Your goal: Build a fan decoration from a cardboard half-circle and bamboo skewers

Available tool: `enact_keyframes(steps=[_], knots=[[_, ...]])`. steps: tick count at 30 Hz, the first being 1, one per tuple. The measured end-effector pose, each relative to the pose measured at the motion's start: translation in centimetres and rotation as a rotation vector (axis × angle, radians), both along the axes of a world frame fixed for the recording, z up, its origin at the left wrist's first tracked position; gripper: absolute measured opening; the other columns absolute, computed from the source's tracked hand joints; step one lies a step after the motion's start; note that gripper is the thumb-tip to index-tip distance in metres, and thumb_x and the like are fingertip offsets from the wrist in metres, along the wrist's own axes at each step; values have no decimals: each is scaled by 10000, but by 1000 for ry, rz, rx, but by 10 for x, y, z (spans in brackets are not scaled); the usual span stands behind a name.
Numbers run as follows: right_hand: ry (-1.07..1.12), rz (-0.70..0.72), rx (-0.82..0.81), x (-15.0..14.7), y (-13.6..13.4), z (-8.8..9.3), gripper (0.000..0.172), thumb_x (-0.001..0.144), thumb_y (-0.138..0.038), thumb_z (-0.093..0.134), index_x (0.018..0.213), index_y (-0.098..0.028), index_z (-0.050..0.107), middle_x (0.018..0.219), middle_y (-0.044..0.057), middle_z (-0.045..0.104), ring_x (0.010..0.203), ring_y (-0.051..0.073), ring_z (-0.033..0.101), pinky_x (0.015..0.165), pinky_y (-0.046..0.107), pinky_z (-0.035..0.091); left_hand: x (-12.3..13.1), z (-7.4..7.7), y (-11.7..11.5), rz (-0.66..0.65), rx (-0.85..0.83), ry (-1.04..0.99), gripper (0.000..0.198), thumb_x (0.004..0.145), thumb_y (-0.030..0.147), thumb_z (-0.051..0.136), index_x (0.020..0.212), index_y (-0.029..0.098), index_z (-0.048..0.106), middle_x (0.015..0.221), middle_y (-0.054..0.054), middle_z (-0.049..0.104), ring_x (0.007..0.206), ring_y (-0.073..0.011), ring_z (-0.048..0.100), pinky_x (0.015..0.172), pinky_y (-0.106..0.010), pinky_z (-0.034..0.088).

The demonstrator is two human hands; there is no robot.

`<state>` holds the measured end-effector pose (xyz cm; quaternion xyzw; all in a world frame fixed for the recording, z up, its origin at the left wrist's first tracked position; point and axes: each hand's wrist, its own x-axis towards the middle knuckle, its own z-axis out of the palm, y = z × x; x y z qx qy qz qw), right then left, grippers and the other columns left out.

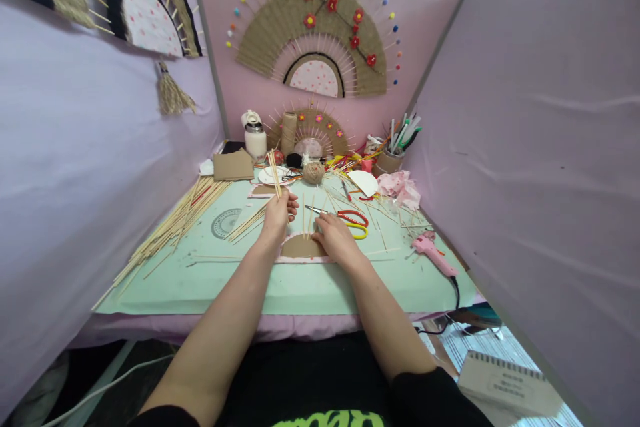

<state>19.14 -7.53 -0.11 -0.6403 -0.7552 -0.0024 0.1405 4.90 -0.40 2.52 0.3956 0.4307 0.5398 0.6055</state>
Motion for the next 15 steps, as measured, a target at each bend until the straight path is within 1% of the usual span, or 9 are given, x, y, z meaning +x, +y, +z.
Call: enact_keyframes(steps=[5, 11, 13, 15], knots=[[-21, -14, -11, -1, 1, -3, 140, 880, -267, 650, 970, -160, 648, 1130, 133, 634, 1109, 260, 541, 925, 363, 391, 0, 0, 0, 9, -7, 7, 240, 865, 340, 500, 762, 135, 570, 588, 12, 552, 439, -58, 444, 416, -173, 285], [-18, -4, 3, 0, 2, -3, 137, 876, -262, 655, 978, -172, 647, 1124, 122, 636, 1098, 251, 545, 913, 357, 391, 0, 2, 0, 6, -15, 21, 241, 894, 308, 447, 773, 136, 566, 597, 9, 551, 438, -57, 444, 414, -170, 286], [-17, -4, 7, 0, 1, -3, 130, 881, -256, 644, 981, -171, 648, 1122, 125, 637, 1101, 255, 547, 917, 364, 393, 0, 1, 0, 2, -8, 52, 240, 897, 309, 438, 774, 143, 560, 599, 11, 551, 441, -59, 446, 415, -170, 279], [-13, -7, 5, 0, 0, -3, 132, 885, -255, 637, 984, -170, 652, 1120, 128, 641, 1107, 259, 548, 924, 371, 395, 1, -2, 0, -30, 11, 132, 232, 894, 303, 435, 773, 149, 558, 602, 10, 560, 444, -64, 449, 417, -174, 274]])
